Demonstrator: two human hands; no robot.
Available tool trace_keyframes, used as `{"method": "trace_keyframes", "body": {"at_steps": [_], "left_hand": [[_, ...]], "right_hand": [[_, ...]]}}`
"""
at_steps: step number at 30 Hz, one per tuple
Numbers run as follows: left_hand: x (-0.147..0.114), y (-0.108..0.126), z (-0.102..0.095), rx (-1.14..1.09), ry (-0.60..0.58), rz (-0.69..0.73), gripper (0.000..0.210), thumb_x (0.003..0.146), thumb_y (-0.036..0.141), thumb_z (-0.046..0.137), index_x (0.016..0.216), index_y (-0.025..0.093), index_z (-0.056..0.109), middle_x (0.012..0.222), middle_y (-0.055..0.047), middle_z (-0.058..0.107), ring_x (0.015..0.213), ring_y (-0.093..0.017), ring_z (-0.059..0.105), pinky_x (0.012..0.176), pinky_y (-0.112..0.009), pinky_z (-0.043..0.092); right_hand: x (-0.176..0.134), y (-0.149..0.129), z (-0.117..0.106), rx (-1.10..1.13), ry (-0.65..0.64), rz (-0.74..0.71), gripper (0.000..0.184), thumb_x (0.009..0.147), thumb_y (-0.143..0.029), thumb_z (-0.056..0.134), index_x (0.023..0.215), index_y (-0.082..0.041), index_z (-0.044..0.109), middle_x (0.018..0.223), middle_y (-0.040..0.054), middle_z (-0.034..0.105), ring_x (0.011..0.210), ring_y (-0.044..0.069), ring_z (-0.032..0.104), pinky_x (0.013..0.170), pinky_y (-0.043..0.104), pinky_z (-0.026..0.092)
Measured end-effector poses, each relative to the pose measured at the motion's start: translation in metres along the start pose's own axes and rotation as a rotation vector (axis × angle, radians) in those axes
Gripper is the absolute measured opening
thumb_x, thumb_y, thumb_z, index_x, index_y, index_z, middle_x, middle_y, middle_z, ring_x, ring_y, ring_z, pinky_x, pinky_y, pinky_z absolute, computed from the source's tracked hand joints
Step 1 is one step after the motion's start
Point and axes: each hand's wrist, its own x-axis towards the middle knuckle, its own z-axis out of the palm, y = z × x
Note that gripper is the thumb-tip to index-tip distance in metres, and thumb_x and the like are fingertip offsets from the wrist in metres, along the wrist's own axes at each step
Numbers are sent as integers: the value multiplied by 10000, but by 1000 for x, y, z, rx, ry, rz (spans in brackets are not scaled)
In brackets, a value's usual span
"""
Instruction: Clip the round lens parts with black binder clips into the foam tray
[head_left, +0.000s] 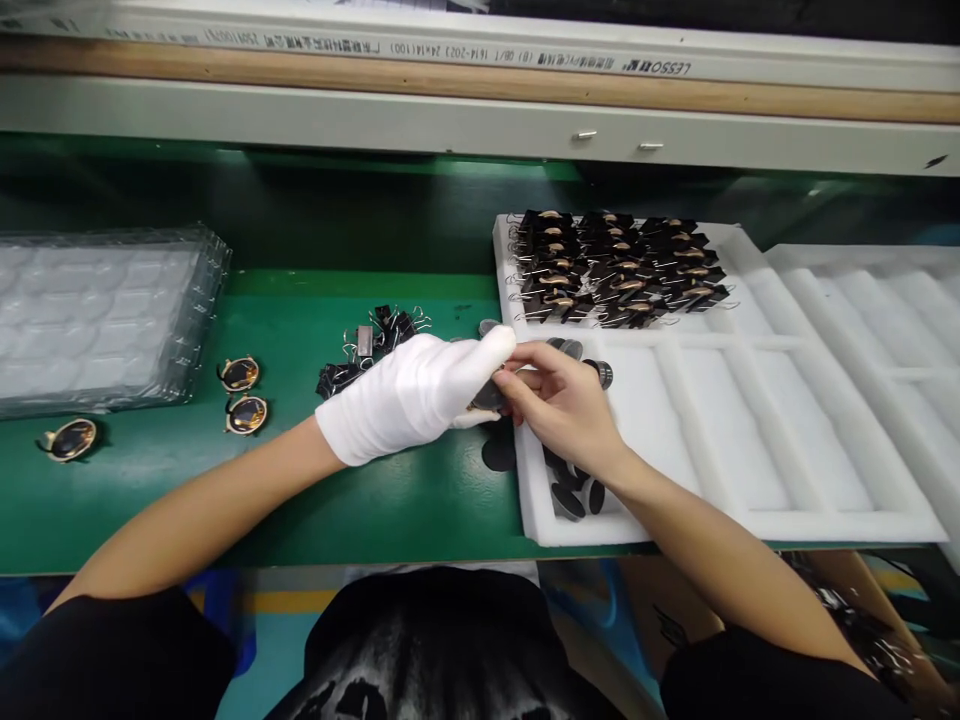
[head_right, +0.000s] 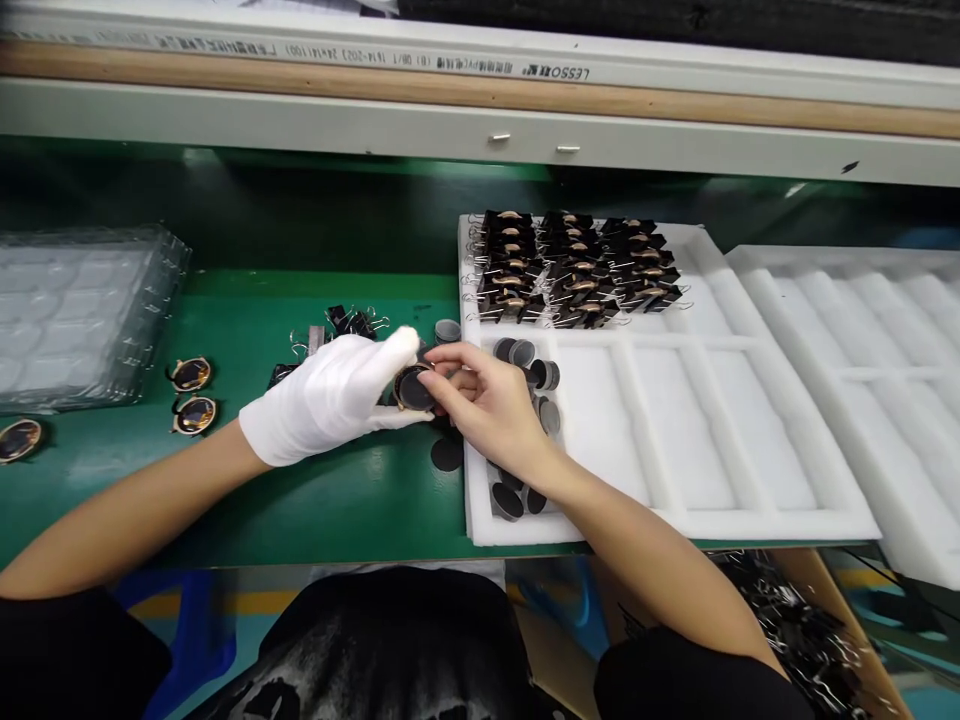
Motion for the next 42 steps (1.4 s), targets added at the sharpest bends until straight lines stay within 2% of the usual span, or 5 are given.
{"method": "trace_keyframes", "body": {"at_steps": [7, 13, 25, 37, 42], "left_hand": [[-6, -4, -5, -279, -119, -238, 574, 970, 460, 678, 1424, 138, 539, 1094, -122, 754, 959, -248, 739, 832, -341, 571], [1, -12, -21, -648, -282, -457, 222, 957, 315, 659, 1120, 184, 734, 817, 30, 744, 702, -104, 653, 675, -208, 481], [-30, -54, -70, -122, -918, -608, 259, 831, 488, 701, 681, 278, 680, 480, 13, 483, 421, -168, 405, 580, -326, 255], [-22, -34, -48, -77, -1059, -479, 509, 949, 601, 506, 626, 248, 680, 502, -35, 511, 491, -204, 494, 585, -338, 299], [-11, -28, -52, -101, -943, -505, 443, 940, 435, 545, 557, 214, 538, 484, 2, 434, 449, -143, 356, 547, -311, 235]], "right_hand": [[0, -1, 1, 27, 25, -40, 306, 905, -525, 775, 934, -227, 709, 735, 6, 730, 556, 155, 676, 509, 287, 582], [-2, -6, -3, 36, -161, -58, 263, 843, -345, 873, 1037, -230, 739, 921, 24, 783, 775, 166, 748, 703, 270, 641], [4, -10, -20, 329, -82, 123, 211, 817, -378, 905, 885, -241, 760, 845, -11, 740, 688, 106, 659, 638, 214, 592], [3, -9, -17, 326, -133, 150, 204, 811, -373, 914, 914, -258, 782, 870, -4, 761, 718, 113, 662, 643, 211, 583], [2, -12, -20, 348, -160, 172, 184, 820, -350, 906, 922, -255, 786, 856, 2, 754, 723, 118, 673, 654, 214, 580]]}}
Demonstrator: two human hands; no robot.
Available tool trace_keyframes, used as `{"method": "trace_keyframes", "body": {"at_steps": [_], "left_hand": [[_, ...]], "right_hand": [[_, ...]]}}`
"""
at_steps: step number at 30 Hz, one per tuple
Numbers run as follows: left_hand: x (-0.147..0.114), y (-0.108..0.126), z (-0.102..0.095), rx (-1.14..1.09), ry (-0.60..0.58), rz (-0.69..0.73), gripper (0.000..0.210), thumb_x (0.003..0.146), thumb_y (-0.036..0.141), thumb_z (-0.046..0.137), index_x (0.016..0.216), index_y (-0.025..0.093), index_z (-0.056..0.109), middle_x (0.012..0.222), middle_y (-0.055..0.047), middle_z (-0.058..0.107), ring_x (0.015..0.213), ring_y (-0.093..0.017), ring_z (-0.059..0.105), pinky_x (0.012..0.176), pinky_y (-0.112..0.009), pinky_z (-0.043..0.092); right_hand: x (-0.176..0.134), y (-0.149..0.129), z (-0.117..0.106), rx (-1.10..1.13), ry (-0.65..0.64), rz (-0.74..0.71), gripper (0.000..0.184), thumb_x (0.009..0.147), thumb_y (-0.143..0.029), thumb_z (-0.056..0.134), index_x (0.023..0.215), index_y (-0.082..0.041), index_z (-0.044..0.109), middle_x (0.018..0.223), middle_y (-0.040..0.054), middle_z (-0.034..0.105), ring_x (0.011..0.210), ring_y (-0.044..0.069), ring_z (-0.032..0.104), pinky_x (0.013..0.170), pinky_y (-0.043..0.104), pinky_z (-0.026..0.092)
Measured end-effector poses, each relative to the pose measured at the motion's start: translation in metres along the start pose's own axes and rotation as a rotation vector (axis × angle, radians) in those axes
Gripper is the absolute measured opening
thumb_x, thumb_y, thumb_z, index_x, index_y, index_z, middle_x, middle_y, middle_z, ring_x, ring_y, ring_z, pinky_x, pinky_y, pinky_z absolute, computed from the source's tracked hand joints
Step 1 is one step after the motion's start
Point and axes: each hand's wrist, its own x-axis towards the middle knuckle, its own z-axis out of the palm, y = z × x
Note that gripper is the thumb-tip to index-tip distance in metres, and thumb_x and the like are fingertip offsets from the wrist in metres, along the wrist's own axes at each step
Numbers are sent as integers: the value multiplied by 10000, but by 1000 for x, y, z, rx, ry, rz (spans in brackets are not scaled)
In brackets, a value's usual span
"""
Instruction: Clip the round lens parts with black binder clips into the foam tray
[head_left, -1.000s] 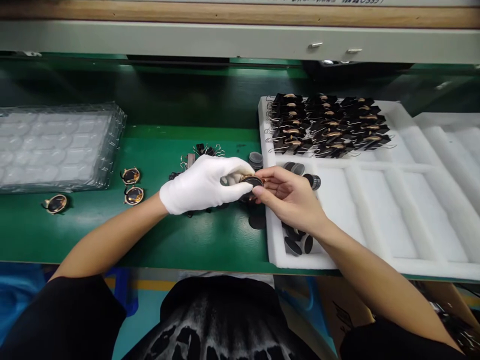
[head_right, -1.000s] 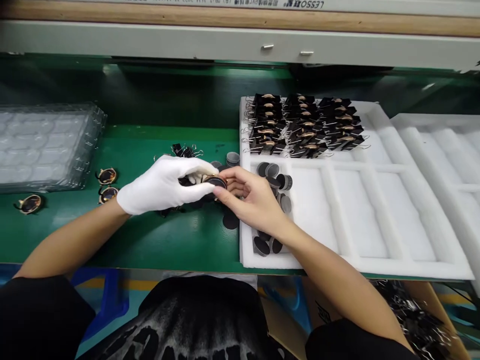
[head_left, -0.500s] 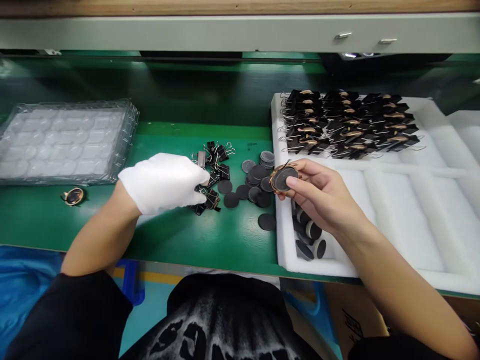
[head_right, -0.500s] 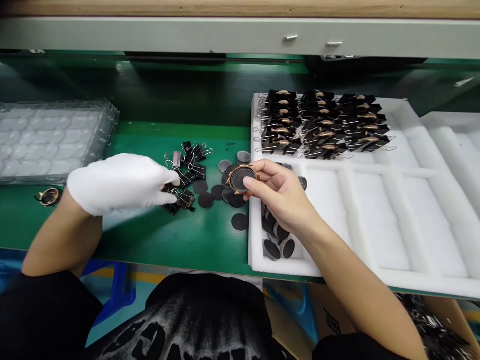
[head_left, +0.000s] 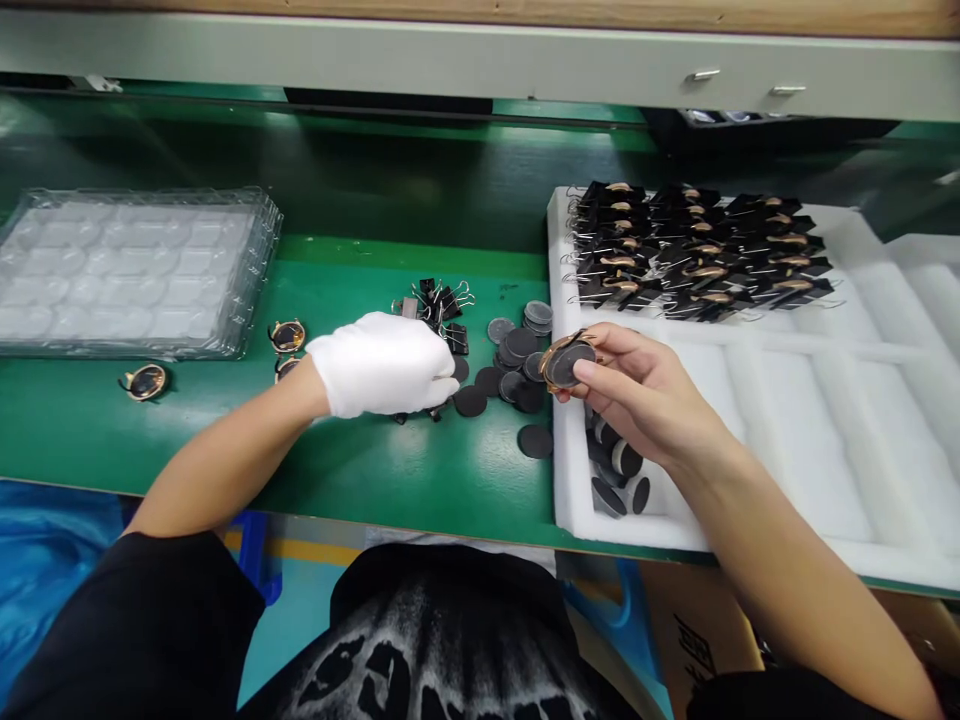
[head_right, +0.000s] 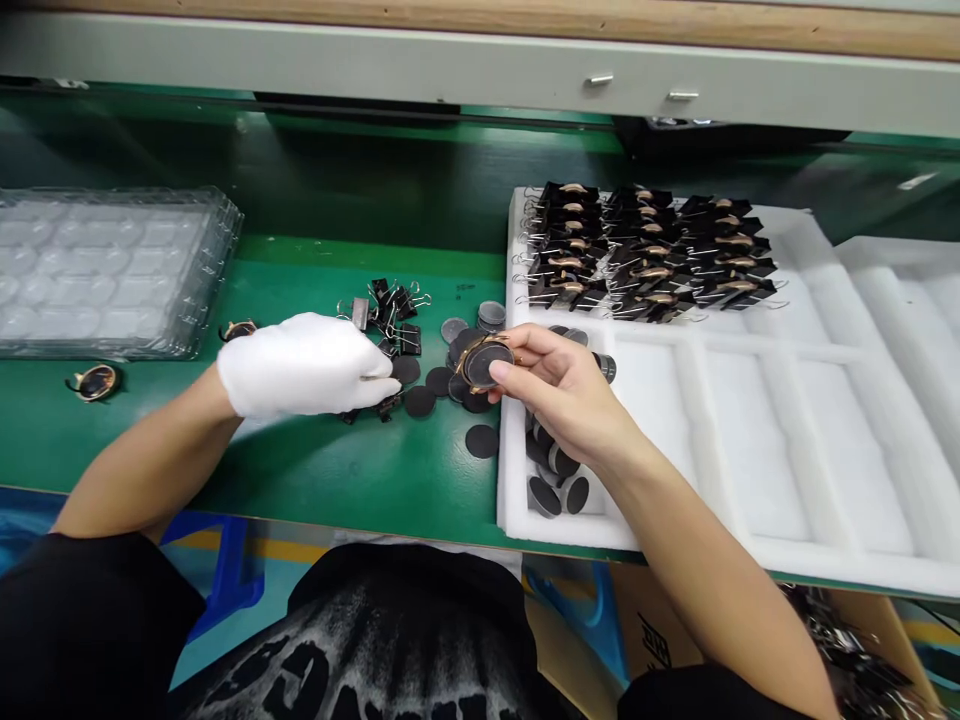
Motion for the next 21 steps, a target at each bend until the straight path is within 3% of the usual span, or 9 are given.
{"method": "trace_keyframes", "body": {"at_steps": [2, 5, 7, 9, 12, 16, 18, 21], "left_hand": [[-4, 3, -7, -135, 114, 24, 484, 945, 427, 557, 530, 202, 447, 480, 21, 373, 454, -122, 309, 527, -310, 221], [-6, 15, -9, -412, 414, 48, 539, 995, 429, 522, 539, 191, 361, 504, 37, 317, 480, -96, 300, 510, -294, 229], [-4, 28, -1, -508, 625, 97, 536, 1018, 395, 501, 545, 189, 354, 509, 45, 299, 491, -86, 285, 509, -292, 227], [-1, 38, 7, -522, 714, 169, 520, 1027, 356, 490, 546, 184, 394, 511, 46, 319, 501, -84, 284, 518, -296, 234], [0, 43, 11, -505, 579, 267, 544, 1036, 405, 479, 540, 185, 446, 515, 36, 386, 504, -88, 328, 529, -293, 266], [-2, 33, 3, -307, 527, 54, 640, 873, 725, 604, 522, 212, 450, 442, 34, 386, 435, -110, 361, 507, -308, 242], [0, 28, 1, -253, 513, -30, 628, 791, 791, 641, 563, 227, 486, 443, 38, 430, 426, -127, 402, 503, -305, 242], [5, 28, 4, -320, 437, 53, 608, 825, 761, 620, 583, 224, 471, 474, 40, 472, 446, -122, 426, 514, -305, 272]], "right_hand": [[-1, -1, 0, -16, -37, 26, 178, 840, -336, 888, 951, -236, 793, 969, 37, 773, 766, 131, 696, 680, 230, 589], [-2, 1, 1, -39, -92, 23, 196, 849, -310, 875, 998, -215, 789, 1163, 87, 770, 838, 159, 731, 708, 260, 606], [-2, 4, 4, -25, -127, -8, 201, 843, -311, 879, 991, -221, 776, 1074, 78, 792, 839, 173, 745, 702, 271, 615], [-1, 7, 5, -26, -144, -38, 215, 829, -332, 890, 971, -227, 768, 935, 54, 796, 829, 186, 759, 687, 277, 624], [-1, 7, 6, -70, -118, -95, 254, 772, -346, 931, 934, -229, 774, 868, 33, 788, 776, 186, 769, 710, 300, 650], [-3, 4, 4, -131, -55, -152, 278, 738, -375, 954, 899, -230, 780, 885, 41, 796, 754, 194, 778, 779, 344, 680], [-3, 3, 4, -154, -33, -141, 314, 725, -417, 958, 895, -228, 775, 874, 48, 797, 778, 214, 787, 788, 362, 686], [-3, 5, 4, -169, -32, -139, 319, 725, -422, 957, 901, -231, 771, 869, 42, 795, 781, 207, 782, 803, 362, 686]]}}
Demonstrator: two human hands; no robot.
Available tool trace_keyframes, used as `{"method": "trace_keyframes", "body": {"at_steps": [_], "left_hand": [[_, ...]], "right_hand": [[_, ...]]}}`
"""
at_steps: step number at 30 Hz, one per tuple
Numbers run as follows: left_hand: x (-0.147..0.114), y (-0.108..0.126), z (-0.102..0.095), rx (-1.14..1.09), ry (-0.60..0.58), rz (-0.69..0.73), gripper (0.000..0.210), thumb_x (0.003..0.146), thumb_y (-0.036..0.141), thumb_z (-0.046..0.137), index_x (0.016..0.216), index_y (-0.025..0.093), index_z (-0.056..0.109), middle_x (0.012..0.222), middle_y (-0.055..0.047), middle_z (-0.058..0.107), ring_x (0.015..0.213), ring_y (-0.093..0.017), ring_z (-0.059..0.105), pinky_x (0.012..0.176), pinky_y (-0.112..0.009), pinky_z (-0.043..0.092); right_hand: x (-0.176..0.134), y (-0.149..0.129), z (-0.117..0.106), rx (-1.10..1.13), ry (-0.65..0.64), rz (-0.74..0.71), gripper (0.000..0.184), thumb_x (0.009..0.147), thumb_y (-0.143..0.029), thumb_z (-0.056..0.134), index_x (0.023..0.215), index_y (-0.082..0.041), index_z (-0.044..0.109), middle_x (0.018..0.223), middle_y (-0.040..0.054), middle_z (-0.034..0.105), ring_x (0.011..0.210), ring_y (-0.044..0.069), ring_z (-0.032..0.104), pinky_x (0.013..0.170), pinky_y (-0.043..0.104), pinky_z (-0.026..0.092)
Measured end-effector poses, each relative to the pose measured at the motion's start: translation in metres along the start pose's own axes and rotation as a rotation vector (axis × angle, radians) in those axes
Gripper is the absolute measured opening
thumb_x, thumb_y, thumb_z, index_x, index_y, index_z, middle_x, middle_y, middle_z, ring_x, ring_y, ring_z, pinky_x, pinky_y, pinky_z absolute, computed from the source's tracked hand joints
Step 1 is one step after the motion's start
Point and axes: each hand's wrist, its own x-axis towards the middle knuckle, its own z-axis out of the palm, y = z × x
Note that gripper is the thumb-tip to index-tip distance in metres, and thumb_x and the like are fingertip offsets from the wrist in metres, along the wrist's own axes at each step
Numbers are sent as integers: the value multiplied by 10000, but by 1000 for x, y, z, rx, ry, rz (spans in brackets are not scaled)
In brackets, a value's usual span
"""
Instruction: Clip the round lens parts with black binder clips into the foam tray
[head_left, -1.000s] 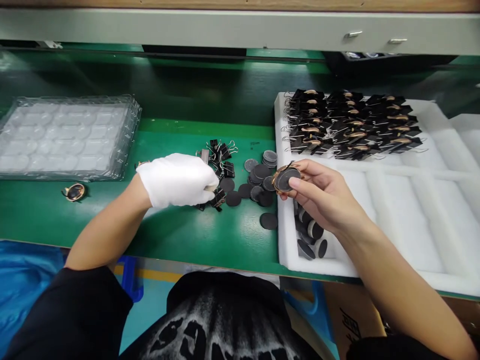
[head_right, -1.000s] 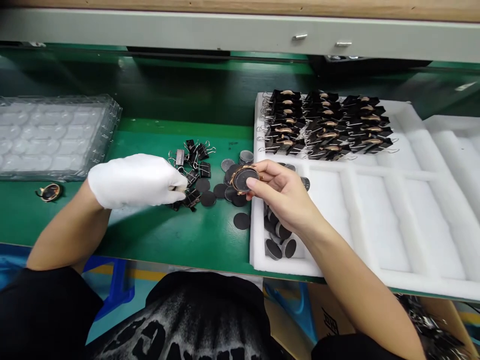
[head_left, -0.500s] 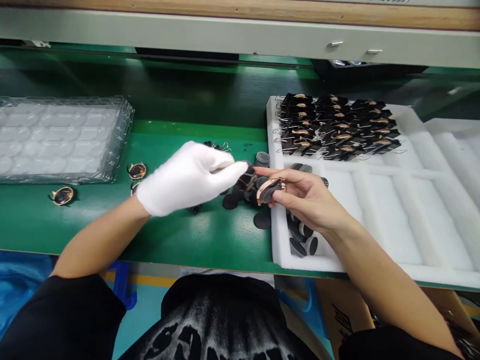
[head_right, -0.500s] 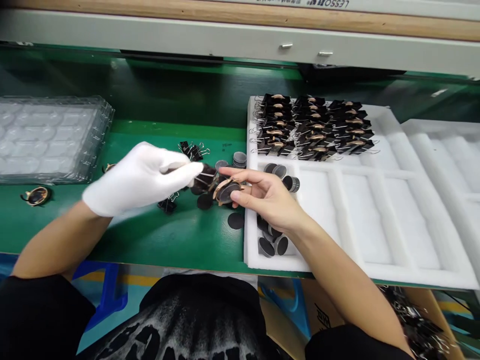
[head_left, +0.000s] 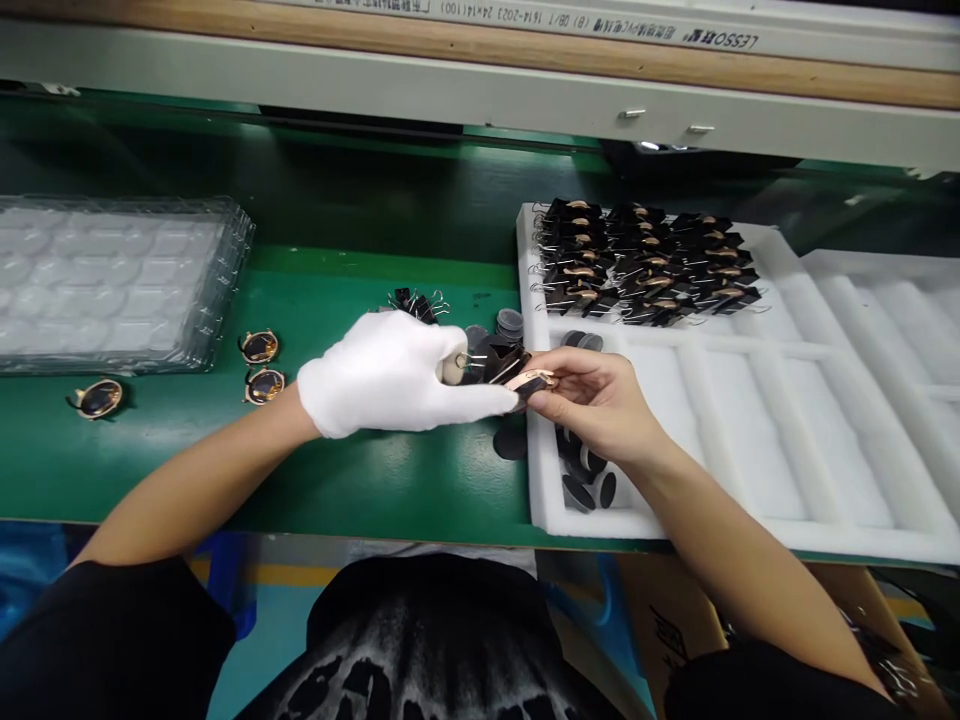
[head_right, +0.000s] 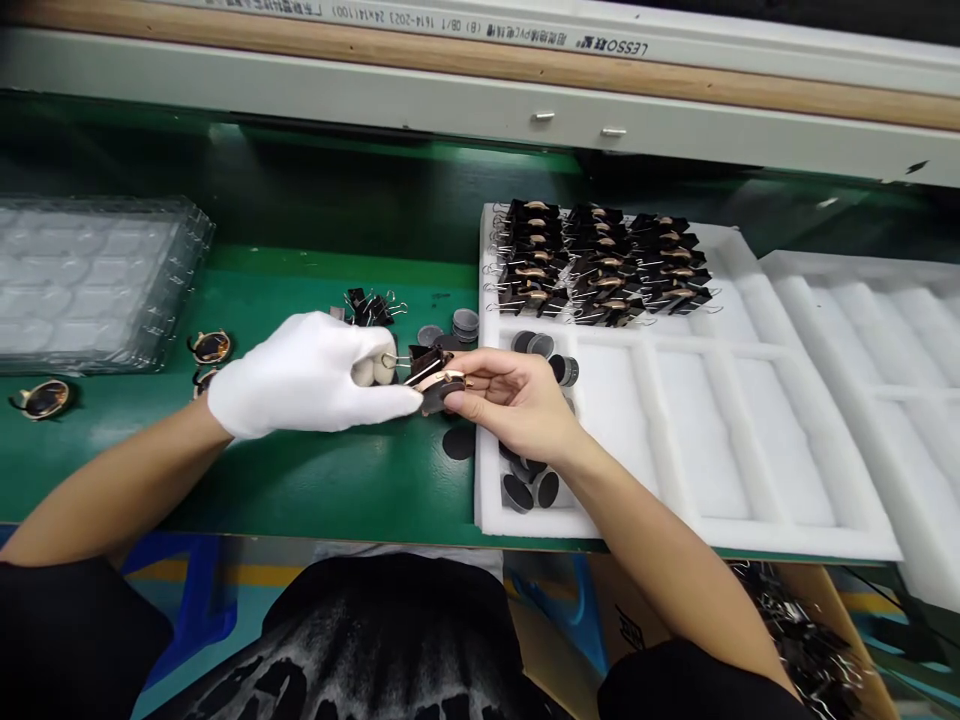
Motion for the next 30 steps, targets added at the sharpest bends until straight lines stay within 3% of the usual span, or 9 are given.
{"method": "trace_keyframes", "body": {"at_steps": [3, 5, 9, 14, 21, 25, 27, 30], "left_hand": [[1, 1, 7, -135, -35, 41, 617, 884, 716, 572, 563, 217, 405, 466, 45, 417, 448, -106, 380, 514, -305, 285], [2, 2, 9, -207, -50, 9, 570, 917, 682, 549, 601, 218, 453, 485, 48, 459, 459, -106, 415, 506, -296, 300], [3, -3, 9, -235, -38, -49, 466, 950, 617, 541, 731, 207, 574, 563, 45, 607, 494, -111, 515, 528, -278, 355], [4, -8, 12, -220, -44, 23, 384, 980, 526, 528, 806, 193, 611, 604, 29, 677, 518, -125, 580, 563, -274, 390], [1, -7, 28, -186, 18, 134, 345, 999, 472, 532, 840, 188, 645, 619, 21, 703, 538, -135, 653, 574, -264, 418], [5, -10, 28, -216, -16, 122, 320, 942, 481, 615, 799, 196, 589, 596, 42, 698, 538, -129, 661, 565, -249, 424], [6, -12, 24, -201, -23, 103, 299, 931, 470, 628, 812, 199, 590, 591, 48, 698, 554, -132, 669, 571, -249, 424], [4, -13, 21, -169, -1, 85, 296, 941, 476, 607, 839, 198, 605, 627, 32, 712, 583, -148, 678, 593, -264, 436]], "right_hand": [[1, 3, 2, 12, -23, -20, 275, 761, -383, 936, 919, -232, 770, 911, 42, 798, 780, 189, 774, 785, 339, 677], [1, 5, 2, 30, -5, -41, 262, 778, -368, 925, 938, -236, 765, 942, 42, 796, 783, 184, 765, 731, 323, 665], [5, 4, 1, 27, 181, -68, 275, 809, -424, 895, 953, -249, 738, 1178, 68, 774, 886, 194, 741, 646, 302, 611], [9, 0, -5, 48, 301, -32, 305, 800, -458, 892, 953, -266, 711, 1027, 27, 764, 881, 182, 703, 664, 292, 582], [9, 3, -3, -11, 285, -23, 331, 806, -486, 878, 966, -266, 689, 1048, 36, 760, 939, 206, 708, 727, 325, 595], [9, 2, -7, 2, 351, -74, 320, 825, -503, 860, 979, -285, 682, 1100, 37, 761, 992, 221, 719, 726, 330, 603], [7, 0, -11, -9, 301, -126, 290, 843, -499, 847, 982, -292, 700, 1154, 45, 762, 1093, 243, 718, 816, 360, 626], [3, -1, -10, -69, 37, -136, 212, 860, -428, 845, 977, -276, 754, 1398, 73, 691, 1279, 291, 666, 981, 432, 621]]}}
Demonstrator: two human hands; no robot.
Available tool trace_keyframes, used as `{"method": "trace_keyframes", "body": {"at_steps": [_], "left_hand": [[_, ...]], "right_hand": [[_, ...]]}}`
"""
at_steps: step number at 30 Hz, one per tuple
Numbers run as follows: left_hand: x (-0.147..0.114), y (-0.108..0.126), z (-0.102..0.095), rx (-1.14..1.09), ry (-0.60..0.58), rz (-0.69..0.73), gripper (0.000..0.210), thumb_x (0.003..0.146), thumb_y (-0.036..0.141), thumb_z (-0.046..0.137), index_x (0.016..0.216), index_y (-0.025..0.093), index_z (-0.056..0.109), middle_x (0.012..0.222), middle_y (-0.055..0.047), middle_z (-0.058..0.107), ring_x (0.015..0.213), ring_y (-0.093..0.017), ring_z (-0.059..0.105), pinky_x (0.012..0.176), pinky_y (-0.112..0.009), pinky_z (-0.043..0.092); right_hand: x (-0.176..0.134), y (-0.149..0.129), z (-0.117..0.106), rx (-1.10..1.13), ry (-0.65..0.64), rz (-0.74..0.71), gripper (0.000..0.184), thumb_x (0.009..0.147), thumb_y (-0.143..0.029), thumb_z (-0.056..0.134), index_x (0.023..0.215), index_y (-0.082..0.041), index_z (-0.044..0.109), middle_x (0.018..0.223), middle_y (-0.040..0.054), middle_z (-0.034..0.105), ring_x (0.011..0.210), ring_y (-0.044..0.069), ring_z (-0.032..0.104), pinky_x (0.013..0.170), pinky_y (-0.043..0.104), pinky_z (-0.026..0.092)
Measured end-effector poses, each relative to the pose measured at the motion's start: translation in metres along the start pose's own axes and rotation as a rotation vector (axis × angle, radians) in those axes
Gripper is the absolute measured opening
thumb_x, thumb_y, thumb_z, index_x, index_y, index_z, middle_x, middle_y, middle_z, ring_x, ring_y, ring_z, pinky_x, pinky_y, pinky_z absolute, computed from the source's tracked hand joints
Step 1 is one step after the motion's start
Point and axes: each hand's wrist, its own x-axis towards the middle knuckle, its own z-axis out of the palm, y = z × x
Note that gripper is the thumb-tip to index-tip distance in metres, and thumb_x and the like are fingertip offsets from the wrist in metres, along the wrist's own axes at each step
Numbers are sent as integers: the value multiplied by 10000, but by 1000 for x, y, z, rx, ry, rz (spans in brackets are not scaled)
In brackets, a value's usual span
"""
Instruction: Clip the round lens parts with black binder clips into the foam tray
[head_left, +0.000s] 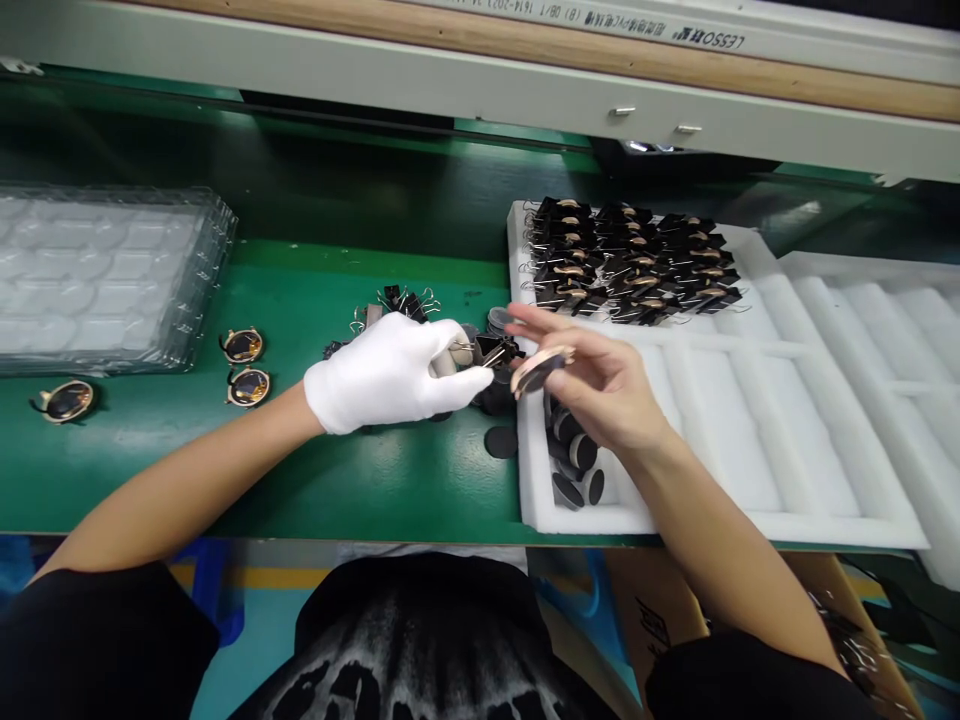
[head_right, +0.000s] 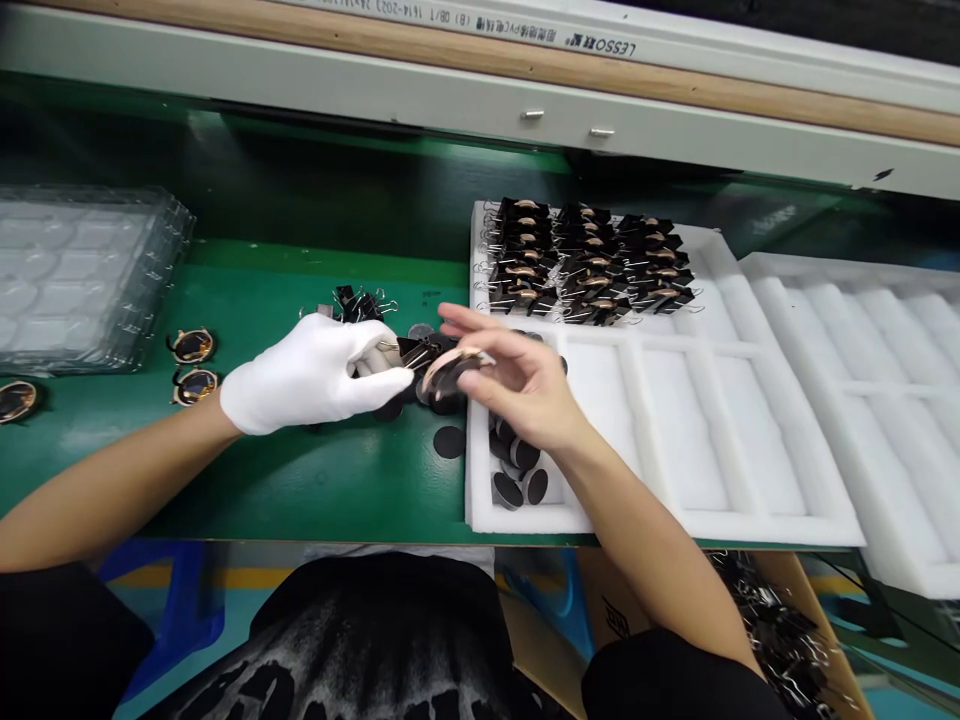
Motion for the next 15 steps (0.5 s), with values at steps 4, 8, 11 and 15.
{"method": "trace_keyframes", "body": {"at_steps": [4, 8, 11, 15], "left_hand": [[1, 4, 7, -16, 161, -27, 308, 976, 495, 567, 997, 194, 628, 780, -13, 755, 701, -179, 720, 666, -283, 487], [20, 10, 15, -191, 481, -162, 377, 1082, 495, 358, 1047, 209, 602, 900, -52, 738, 809, -174, 721, 776, -306, 530], [42, 11, 14, -388, 651, -198, 549, 1098, 569, 220, 891, 226, 595, 836, -42, 703, 773, -157, 702, 767, -295, 545], [55, 10, 2, -407, 773, -157, 624, 1088, 613, 209, 876, 232, 656, 865, -41, 723, 805, -155, 718, 765, -284, 553]], "right_hand": [[-2, 4, 17, -84, -25, -14, 204, 845, -405, 852, 954, -247, 784, 1292, 103, 730, 1244, 286, 688, 995, 423, 634], [9, 5, 42, -109, 258, -100, 270, 810, -456, 859, 937, -230, 783, 1053, 71, 765, 1050, 241, 744, 1010, 425, 640], [22, 0, 59, -118, 354, -183, 229, 821, -433, 841, 931, -239, 789, 1077, 72, 774, 1071, 250, 743, 1006, 430, 648], [37, -5, 77, -109, 416, -276, 163, 835, -369, 818, 942, -248, 793, 1115, 71, 782, 1082, 253, 747, 995, 428, 656]]}}
